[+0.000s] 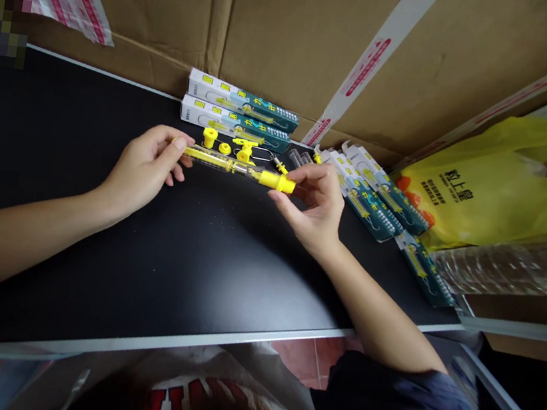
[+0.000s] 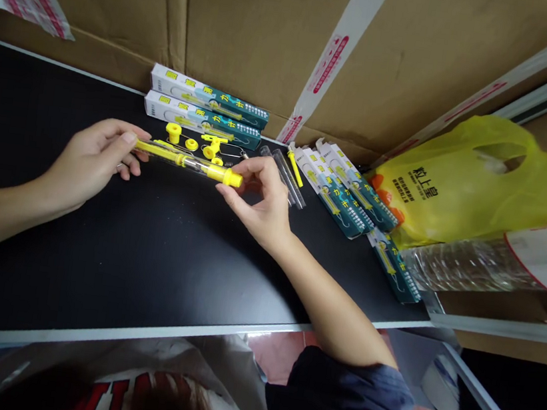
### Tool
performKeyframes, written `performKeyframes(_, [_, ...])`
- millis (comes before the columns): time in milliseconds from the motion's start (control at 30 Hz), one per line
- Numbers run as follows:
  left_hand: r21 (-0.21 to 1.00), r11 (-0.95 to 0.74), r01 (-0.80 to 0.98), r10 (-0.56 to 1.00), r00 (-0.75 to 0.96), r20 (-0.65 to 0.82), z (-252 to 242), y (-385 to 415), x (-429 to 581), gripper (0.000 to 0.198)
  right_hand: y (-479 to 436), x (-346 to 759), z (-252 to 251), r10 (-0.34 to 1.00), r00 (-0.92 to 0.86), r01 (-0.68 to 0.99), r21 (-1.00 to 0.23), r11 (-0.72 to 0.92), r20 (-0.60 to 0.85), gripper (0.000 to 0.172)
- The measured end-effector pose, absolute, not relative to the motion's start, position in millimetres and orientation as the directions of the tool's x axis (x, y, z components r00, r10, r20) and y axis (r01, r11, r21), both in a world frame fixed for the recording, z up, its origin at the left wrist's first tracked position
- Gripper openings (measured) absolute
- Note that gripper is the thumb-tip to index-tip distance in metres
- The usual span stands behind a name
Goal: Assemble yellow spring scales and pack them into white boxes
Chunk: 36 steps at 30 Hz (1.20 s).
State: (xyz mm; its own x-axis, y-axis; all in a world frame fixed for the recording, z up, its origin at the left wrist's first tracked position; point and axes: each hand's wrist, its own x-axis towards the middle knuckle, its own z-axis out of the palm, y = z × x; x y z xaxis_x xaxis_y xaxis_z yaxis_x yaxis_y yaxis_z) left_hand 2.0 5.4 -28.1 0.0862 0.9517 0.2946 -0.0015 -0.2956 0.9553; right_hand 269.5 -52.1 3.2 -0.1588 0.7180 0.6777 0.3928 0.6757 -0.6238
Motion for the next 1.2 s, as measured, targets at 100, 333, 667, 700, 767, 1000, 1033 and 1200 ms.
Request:
performKeyframes(100, [0.955, -0.295, 0.027, 0.953, 0.074, 0.292, -26.2, 4.5, 3.4, 0.018, -49.8, 269.5, 2.5, 0.743, -0.136, 0.391, -0.654, 0.648, 0.656, 0.036])
performKeyframes(333, [0.932, -0.361, 0.011, 0.89, 0.304, 0.341, -10.9, -21.9, 13.6, 0.018, -33.7, 282.8, 3.4, 0.799, -0.055, 0.305, -0.752, 0.584, 0.599, 0.034])
performKeyframes(667, [0.998, -0.066, -0.006, 0.776, 0.628, 0.055, -0.5, -54.0, 25.1, 0.056, -45.7, 265.8, 4.7, 0.887, -0.192, 0.083, -0.893, 0.442, 0.421, 0.039])
performKeyframes(700, [1.0, -0.023, -0.022, 0.782, 0.622, 0.031, -1.1, -53.9, 25.7, 0.056, -47.7, 263.1, 4.2, 0.886, -0.217, 0.08, -0.897, 0.434, 0.409, 0.039])
performKeyframes(767, [0.998, 0.033, -0.05, 0.792, 0.611, 0.004, -1.9, -53.8, 26.6, 0.055, -51.6, 258.0, 2.6, 0.882, -0.273, 0.076, -0.906, 0.417, 0.383, 0.038])
performKeyframes(1000, [1.0, 0.018, -0.002, 0.803, 0.596, -0.013, 1.3, -58.4, 26.0, 0.048, -59.7, 249.6, -1.6, 0.868, -0.381, 0.024, -0.935, 0.354, 0.319, 0.035])
performKeyframes(1033, [1.0, 0.016, 0.011, 0.805, 0.594, -0.019, 2.1, -59.3, 25.7, 0.05, -60.2, 249.5, -1.1, 0.869, -0.387, 0.016, -0.94, 0.341, 0.309, 0.036])
performKeyframes(1200, [0.999, 0.003, 0.052, 0.817, 0.576, -0.033, 4.6, -62.8, 26.1, 0.053, -61.9, 248.4, 3.4, 0.883, -0.361, -0.021, -0.949, 0.314, 0.3, 0.032])
